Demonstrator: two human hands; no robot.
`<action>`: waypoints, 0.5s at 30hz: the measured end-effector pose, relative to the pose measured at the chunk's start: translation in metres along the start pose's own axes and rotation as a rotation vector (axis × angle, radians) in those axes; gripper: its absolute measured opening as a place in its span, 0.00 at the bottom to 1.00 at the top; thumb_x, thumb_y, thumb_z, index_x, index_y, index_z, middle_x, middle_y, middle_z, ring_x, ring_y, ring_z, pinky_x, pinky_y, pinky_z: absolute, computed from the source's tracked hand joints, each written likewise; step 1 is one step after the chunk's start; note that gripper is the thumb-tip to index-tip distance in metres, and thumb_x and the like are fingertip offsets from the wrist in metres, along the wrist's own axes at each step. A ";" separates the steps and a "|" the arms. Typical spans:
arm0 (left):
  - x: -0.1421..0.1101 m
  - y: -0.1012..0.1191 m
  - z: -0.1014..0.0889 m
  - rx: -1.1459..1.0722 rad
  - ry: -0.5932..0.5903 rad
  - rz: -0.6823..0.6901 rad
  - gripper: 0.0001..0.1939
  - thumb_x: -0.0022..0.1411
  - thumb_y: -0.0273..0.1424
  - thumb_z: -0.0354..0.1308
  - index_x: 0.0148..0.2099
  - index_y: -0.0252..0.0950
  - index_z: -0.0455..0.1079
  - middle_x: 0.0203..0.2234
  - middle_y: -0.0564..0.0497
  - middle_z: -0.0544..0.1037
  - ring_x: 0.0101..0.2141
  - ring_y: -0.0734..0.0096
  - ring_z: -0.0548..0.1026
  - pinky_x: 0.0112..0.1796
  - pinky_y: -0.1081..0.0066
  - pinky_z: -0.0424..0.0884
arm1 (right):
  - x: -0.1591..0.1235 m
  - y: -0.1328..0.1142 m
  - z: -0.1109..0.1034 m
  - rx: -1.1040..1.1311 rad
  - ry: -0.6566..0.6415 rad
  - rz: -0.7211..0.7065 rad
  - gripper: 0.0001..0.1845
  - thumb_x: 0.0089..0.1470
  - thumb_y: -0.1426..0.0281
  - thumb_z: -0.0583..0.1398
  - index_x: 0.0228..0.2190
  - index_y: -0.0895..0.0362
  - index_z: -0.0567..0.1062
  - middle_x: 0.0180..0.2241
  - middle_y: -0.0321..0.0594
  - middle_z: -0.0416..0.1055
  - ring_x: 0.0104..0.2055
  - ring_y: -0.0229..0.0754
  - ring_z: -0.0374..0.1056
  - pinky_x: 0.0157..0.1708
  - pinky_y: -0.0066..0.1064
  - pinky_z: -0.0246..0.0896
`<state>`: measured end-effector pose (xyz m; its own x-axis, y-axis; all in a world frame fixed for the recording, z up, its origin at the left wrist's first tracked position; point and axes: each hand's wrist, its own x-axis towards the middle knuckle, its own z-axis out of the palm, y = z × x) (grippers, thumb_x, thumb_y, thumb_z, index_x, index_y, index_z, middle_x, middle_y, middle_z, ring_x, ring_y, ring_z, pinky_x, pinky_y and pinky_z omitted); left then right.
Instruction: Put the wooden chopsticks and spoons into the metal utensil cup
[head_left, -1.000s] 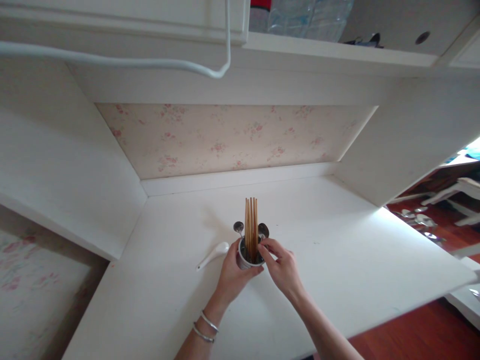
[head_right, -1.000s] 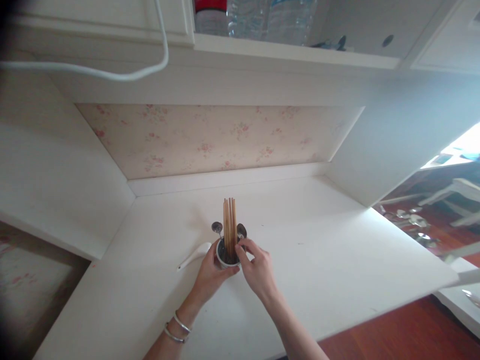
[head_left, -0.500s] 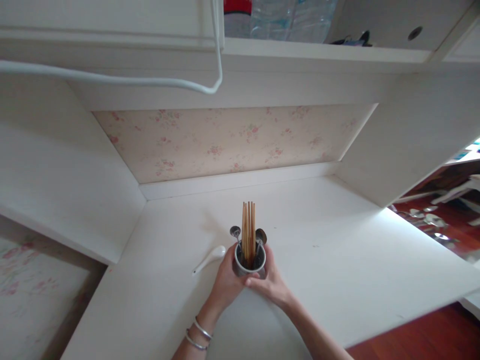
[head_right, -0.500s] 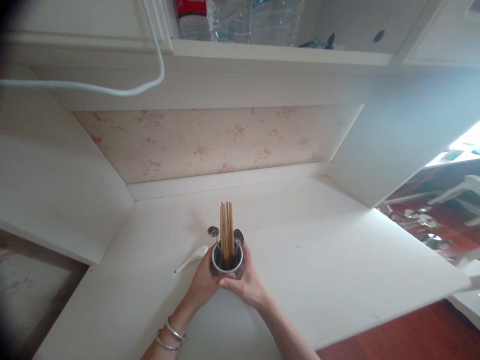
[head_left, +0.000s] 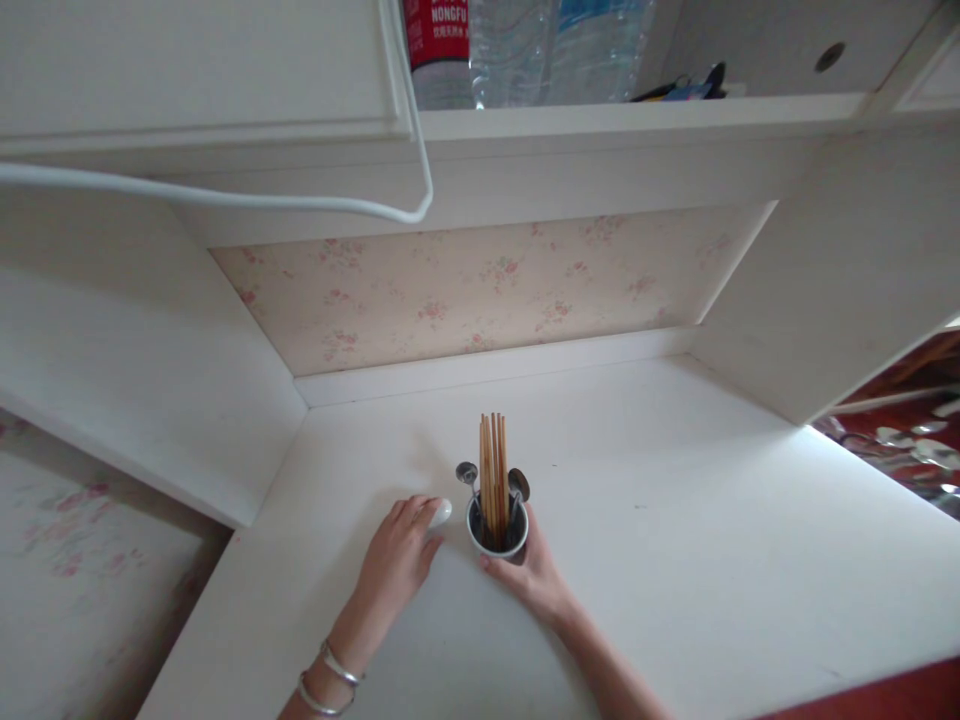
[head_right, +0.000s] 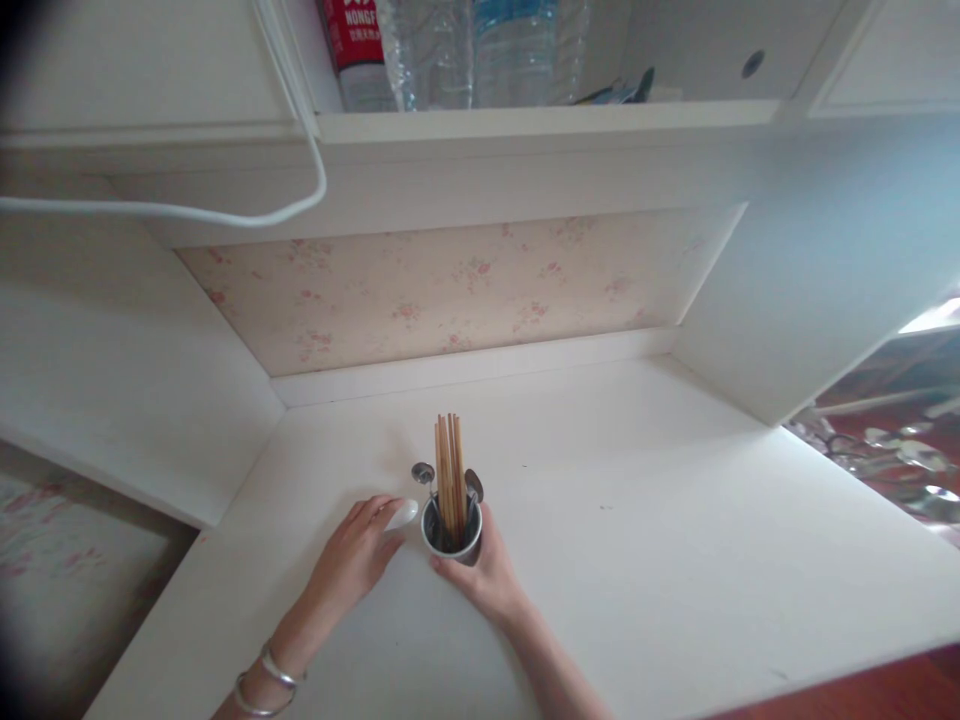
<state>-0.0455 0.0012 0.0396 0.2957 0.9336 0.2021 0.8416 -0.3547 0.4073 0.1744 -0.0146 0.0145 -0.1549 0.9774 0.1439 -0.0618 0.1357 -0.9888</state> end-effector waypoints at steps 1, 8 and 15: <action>0.002 -0.005 -0.001 0.075 -0.026 -0.004 0.19 0.60 0.24 0.56 0.54 0.42 0.70 0.48 0.47 0.75 0.49 0.57 0.70 0.51 0.56 0.68 | 0.000 0.001 0.000 -0.002 -0.003 0.001 0.34 0.47 0.59 0.69 0.53 0.51 0.64 0.51 0.46 0.71 0.53 0.53 0.68 0.54 0.47 0.63; 0.007 -0.020 0.000 0.281 -0.222 -0.071 0.18 0.66 0.22 0.46 0.53 0.36 0.70 0.46 0.44 0.77 0.47 0.61 0.74 0.49 0.64 0.69 | 0.001 0.016 -0.003 0.037 -0.027 -0.012 0.37 0.46 0.61 0.70 0.55 0.48 0.62 0.53 0.42 0.70 0.55 0.53 0.66 0.56 0.49 0.60; 0.017 -0.010 -0.038 0.084 -0.093 -0.238 0.16 0.69 0.34 0.44 0.45 0.38 0.74 0.36 0.46 0.81 0.37 0.63 0.79 0.39 0.68 0.71 | 0.004 0.017 -0.005 0.099 -0.045 -0.030 0.38 0.44 0.64 0.71 0.55 0.45 0.64 0.53 0.42 0.69 0.55 0.57 0.65 0.56 0.53 0.57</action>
<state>-0.0663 0.0192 0.0728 0.1222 0.9922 0.0250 0.9257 -0.1230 0.3577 0.1782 -0.0079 -0.0024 -0.1953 0.9647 0.1768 -0.1637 0.1457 -0.9757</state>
